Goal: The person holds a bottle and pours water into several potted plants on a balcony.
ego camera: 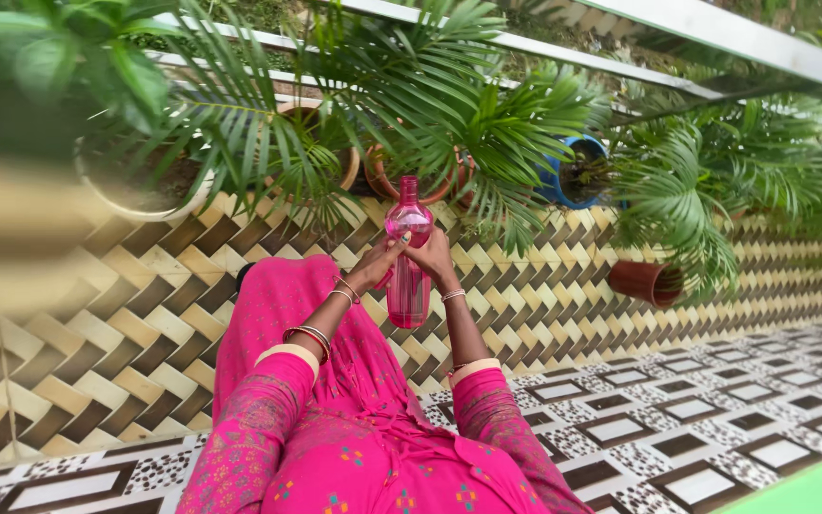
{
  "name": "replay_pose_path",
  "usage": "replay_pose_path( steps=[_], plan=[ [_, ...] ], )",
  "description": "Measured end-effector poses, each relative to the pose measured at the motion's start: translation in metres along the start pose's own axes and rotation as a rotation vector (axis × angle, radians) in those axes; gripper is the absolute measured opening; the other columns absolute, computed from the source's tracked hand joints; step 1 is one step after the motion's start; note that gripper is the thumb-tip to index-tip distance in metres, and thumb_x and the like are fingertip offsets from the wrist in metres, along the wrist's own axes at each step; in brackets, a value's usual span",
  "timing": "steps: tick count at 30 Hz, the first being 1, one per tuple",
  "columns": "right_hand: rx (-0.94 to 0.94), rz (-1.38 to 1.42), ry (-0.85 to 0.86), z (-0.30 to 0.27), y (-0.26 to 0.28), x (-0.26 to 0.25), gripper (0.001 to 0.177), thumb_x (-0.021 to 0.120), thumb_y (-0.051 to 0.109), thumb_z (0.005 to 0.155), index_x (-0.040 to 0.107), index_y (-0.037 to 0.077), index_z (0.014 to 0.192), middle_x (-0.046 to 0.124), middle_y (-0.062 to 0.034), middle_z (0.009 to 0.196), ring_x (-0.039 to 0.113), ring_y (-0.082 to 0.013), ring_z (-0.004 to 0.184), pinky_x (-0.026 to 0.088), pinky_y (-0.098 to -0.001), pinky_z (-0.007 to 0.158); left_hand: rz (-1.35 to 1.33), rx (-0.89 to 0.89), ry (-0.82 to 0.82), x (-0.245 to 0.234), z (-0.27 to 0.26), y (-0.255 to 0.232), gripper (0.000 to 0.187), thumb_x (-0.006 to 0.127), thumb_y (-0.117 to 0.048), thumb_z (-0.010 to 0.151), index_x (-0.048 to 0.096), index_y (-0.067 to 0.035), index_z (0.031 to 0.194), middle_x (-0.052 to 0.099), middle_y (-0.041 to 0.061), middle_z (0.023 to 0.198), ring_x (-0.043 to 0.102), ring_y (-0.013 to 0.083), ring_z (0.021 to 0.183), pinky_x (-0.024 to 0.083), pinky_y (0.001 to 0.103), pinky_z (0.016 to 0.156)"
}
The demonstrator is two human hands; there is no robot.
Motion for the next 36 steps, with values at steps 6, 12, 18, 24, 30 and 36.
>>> replay_pose_path(
  steps=[6, 12, 18, 24, 30, 36],
  plan=[
    [0.04, 0.17, -0.047, -0.017, -0.036, -0.029, 0.038, 0.083, 0.034, 0.078, 0.076, 0.001, 0.094, 0.073, -0.0053, 0.075, 0.062, -0.0096, 0.066, 0.053, -0.0328, 0.064, 0.066, -0.055, 0.097, 0.04, 0.028, -0.003, 0.083, 0.045, -0.078, 0.084, 0.05, -0.02, 0.143, 0.066, 0.008, 0.09, 0.065, 0.0156, 0.069, 0.059, 0.034, 0.053],
    [0.098, 0.125, -0.116, -0.021, -0.079, -0.061, 0.036, 0.084, 0.032, 0.077, 0.077, 0.003, 0.095, 0.076, -0.003, 0.077, 0.067, -0.0087, 0.07, 0.055, -0.0311, 0.067, 0.095, -0.114, 0.148, 0.083, 0.061, 0.007, 0.084, 0.045, -0.079, 0.09, 0.061, -0.014, 0.14, 0.07, 0.008, 0.102, 0.068, 0.0152, 0.082, 0.059, 0.034, 0.056],
    [0.032, 0.213, -0.096, -0.012, -0.117, -0.082, 0.036, 0.082, 0.035, 0.079, 0.077, 0.003, 0.096, 0.077, -0.0026, 0.082, 0.068, -0.0077, 0.073, 0.056, -0.0303, 0.07, 0.005, -0.109, 0.156, 0.114, 0.088, 0.011, 0.076, 0.047, -0.075, 0.089, 0.056, -0.017, 0.138, 0.067, 0.005, 0.108, 0.064, 0.0099, 0.079, 0.058, 0.031, 0.053],
    [0.16, 0.036, -0.109, -0.003, -0.132, -0.101, 0.042, 0.084, 0.041, 0.074, 0.079, 0.003, 0.092, 0.076, -0.0063, 0.074, 0.07, -0.0125, 0.066, 0.056, -0.0326, 0.065, -0.027, -0.094, 0.123, 0.133, 0.116, 0.019, 0.069, 0.049, -0.069, 0.093, 0.059, -0.014, 0.133, 0.062, 0.007, 0.094, 0.062, 0.013, 0.068, 0.056, 0.032, 0.047],
    [0.124, 0.019, -0.07, 0.01, -0.15, -0.113, 0.043, 0.084, 0.042, 0.073, 0.078, 0.003, 0.091, 0.077, -0.0067, 0.074, 0.073, -0.0136, 0.066, 0.058, -0.0336, 0.065, -0.044, -0.048, 0.115, 0.142, 0.129, 0.022, 0.064, 0.049, -0.066, 0.093, 0.06, -0.014, 0.128, 0.059, 0.003, 0.082, 0.061, 0.0135, 0.061, 0.055, 0.033, 0.046],
    [0.131, 0.047, -0.084, 0.007, -0.147, -0.118, 0.041, 0.085, 0.038, 0.074, 0.077, 0.002, 0.091, 0.076, -0.0066, 0.073, 0.069, -0.0111, 0.066, 0.056, -0.0337, 0.064, -0.066, -0.025, 0.107, 0.148, 0.127, 0.016, 0.063, 0.051, -0.065, 0.094, 0.06, -0.011, 0.125, 0.056, 0.001, 0.082, 0.061, 0.0121, 0.063, 0.057, 0.033, 0.047]
  ],
)
Point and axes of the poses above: each hand's wrist, its own z-axis towards the middle knuckle, its own x-axis out of the palm, y = z × x, the point moved 1 cm from there along z, towards the middle knuckle
